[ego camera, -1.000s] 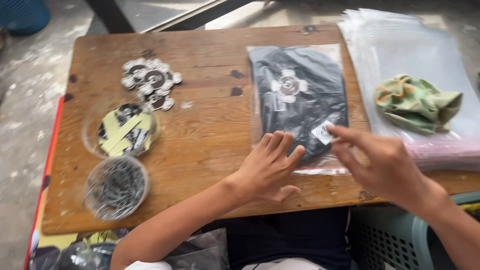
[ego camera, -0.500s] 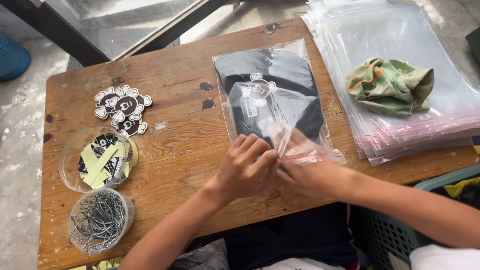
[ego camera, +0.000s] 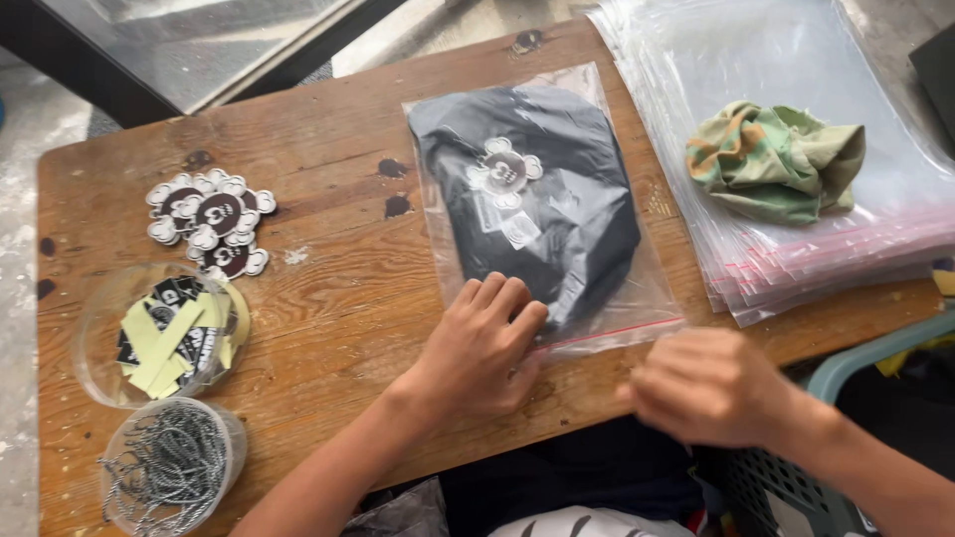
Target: The person attaches a keychain to a black mesh bag, wipes a plastic bag with a cloth, places the bag inside the plastic bag, seals it, and then wipes the bag again.
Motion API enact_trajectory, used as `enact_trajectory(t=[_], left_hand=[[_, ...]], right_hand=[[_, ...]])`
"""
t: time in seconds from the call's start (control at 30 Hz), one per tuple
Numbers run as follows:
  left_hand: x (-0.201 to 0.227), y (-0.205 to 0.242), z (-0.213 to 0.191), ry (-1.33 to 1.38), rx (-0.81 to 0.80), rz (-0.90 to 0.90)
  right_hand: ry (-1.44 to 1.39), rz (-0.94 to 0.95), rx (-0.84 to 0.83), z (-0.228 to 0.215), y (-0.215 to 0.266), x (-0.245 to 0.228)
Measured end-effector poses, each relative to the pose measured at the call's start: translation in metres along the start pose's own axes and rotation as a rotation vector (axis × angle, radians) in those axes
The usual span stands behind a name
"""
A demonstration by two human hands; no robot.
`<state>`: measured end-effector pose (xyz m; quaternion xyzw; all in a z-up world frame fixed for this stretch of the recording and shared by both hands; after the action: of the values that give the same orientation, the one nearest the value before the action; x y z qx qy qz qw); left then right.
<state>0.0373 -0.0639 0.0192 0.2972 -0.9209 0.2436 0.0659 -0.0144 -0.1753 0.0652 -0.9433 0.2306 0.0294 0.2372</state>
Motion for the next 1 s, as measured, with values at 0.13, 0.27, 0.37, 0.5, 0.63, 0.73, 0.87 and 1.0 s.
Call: enact_trajectory(t=[0.13,0.27,0.37,0.5,0.63,0.73,0.87,1.0], left_hand=[[-0.003,0.002,0.024,-0.118,-0.100,-0.016],[-0.009,0.002,0.031,-0.118,-0.094,-0.049],[-0.014,0.003,0.033,-0.041,-0.023,-0.047],[-0.021,0.005,0.032,0.039,0.025,-0.073],[-0.025,0.006,0.034,0.074,0.004,-0.096],[-0.025,0.007,0.034,0.075,0.004,-0.094],[-0.025,0.006,0.031,0.076,0.001,-0.110],[-0.022,0.004,0.029,0.079,-0.018,-0.111]], right_hand=[[0.126,0.288,-0.035,0.013,0.059,0.064],[0.205,0.329,-0.090,0.025,0.079,0.080],[0.267,0.341,-0.056,0.029,0.084,0.086],[0.329,0.304,0.030,0.020,0.079,0.082],[0.308,0.304,0.044,0.018,0.080,0.080],[0.294,0.260,0.087,0.014,0.079,0.074],[0.299,0.288,0.095,0.013,0.081,0.077],[0.313,0.321,0.062,0.022,0.084,0.083]])
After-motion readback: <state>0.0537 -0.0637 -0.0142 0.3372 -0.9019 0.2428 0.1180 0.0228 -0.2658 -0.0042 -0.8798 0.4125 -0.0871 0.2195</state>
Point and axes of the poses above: each hand's wrist, its own y-axis away from the middle knuckle, its own z-axis out of the palm, x = y × z, the point moved 10 cm from there along -y, towards the middle knuckle, and after that the axes turned 1 degree about -x, right-handed, at the moved point
